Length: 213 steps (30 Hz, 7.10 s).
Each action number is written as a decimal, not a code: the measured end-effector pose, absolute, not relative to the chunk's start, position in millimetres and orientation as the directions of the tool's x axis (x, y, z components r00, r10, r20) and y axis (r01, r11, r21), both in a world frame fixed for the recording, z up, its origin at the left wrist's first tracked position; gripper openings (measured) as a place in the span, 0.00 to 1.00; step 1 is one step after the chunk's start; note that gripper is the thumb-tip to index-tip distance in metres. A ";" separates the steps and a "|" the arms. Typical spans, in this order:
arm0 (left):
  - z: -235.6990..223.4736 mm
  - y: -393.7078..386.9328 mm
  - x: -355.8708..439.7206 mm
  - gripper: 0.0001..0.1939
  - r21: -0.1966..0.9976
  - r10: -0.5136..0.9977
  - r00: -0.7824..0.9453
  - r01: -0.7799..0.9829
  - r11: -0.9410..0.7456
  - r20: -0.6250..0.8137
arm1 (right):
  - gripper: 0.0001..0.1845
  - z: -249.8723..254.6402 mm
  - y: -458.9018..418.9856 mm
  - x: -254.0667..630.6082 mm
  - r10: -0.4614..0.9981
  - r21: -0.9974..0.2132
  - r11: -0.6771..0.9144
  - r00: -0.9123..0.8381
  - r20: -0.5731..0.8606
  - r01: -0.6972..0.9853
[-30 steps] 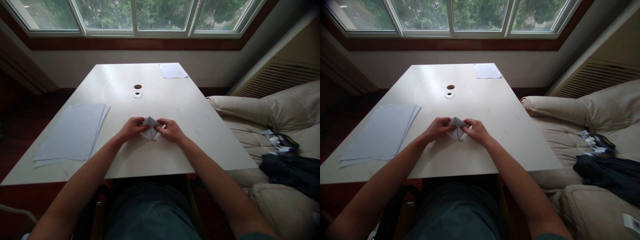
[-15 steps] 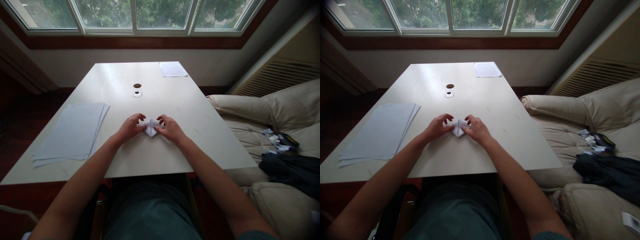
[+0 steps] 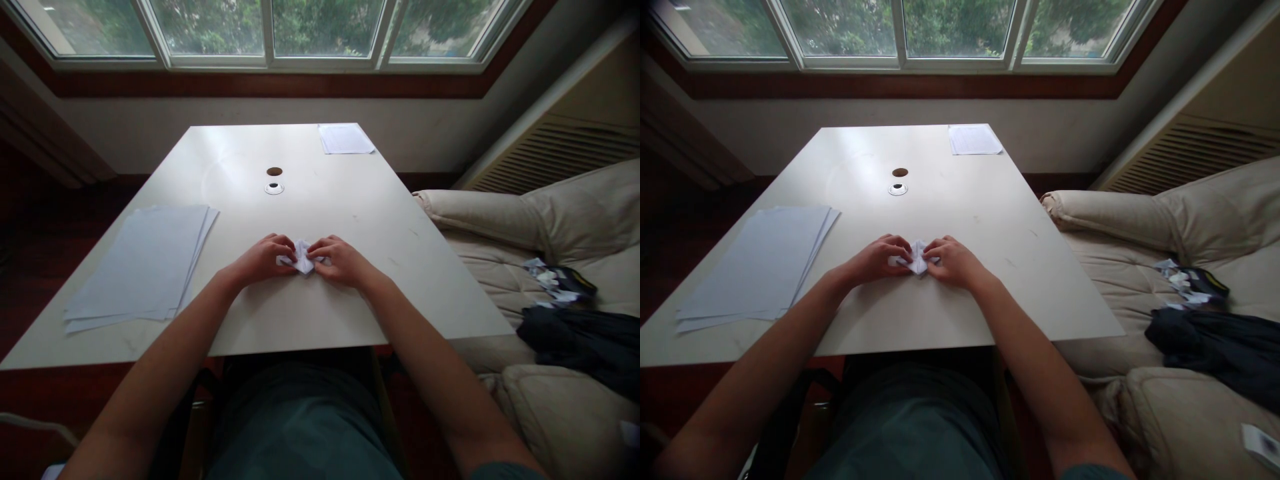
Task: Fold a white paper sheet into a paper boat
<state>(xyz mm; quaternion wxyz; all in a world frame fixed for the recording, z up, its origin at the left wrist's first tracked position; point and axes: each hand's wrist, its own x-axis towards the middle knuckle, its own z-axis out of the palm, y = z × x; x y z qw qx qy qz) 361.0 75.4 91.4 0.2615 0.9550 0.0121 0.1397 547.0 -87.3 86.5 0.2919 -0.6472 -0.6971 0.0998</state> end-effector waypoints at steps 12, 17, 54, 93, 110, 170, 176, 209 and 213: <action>91.8 75.7 369.0 0.12 0.590 0.289 0.936 0.120 -0.799 0.201 | 0.13 86.4 -83.8 548.1 0.961 -0.599 0.091 0.087 0.262 0.795; 84.3 72.8 372.3 0.11 0.639 0.457 0.860 0.223 -0.736 0.226 | 0.20 77.3 -76.5 541.0 0.932 -0.723 0.010 0.255 0.257 0.691; 110.9 58.5 366.9 0.08 0.620 0.415 0.828 0.107 -0.777 0.377 | 0.12 102.8 -86.3 532.1 0.864 -0.716 0.114 0.287 0.414 0.689; 88.4 76.0 368.8 0.15 0.544 0.407 0.910 0.302 -0.783 0.080 | 0.12 83.5 -80.6 532.6 0.926 -0.607 -0.260 0.372 0.064 0.751; 98.4 71.5 365.1 0.07 0.638 0.437 0.893 0.274 -0.719 0.109 | 0.09 85.7 -82.9 538.0 0.944 -0.699 0.049 0.196 0.265 0.713; 114.9 72.0 351.1 0.17 0.304 0.018 0.989 -0.027 -0.952 0.146 | 0.16 84.9 -89.6 558.5 0.952 -0.514 0.193 -0.033 0.303 0.836; 114.0 75.3 348.7 0.16 0.407 0.074 0.985 0.005 -0.913 0.154 | 0.17 91.4 -91.8 553.7 0.958 -0.516 0.149 0.007 0.287 0.844; 101.4 66.6 353.7 0.20 0.187 -0.097 0.977 -0.133 -0.973 0.191 | 0.17 102.9 -98.0 541.2 0.976 -0.084 0.144 -0.127 0.178 0.986; 103.0 62.1 351.9 0.20 0.155 -0.036 0.990 -0.058 -0.986 0.139 | 0.18 109.7 -101.9 526.7 0.990 -0.016 0.105 -0.103 0.099 0.994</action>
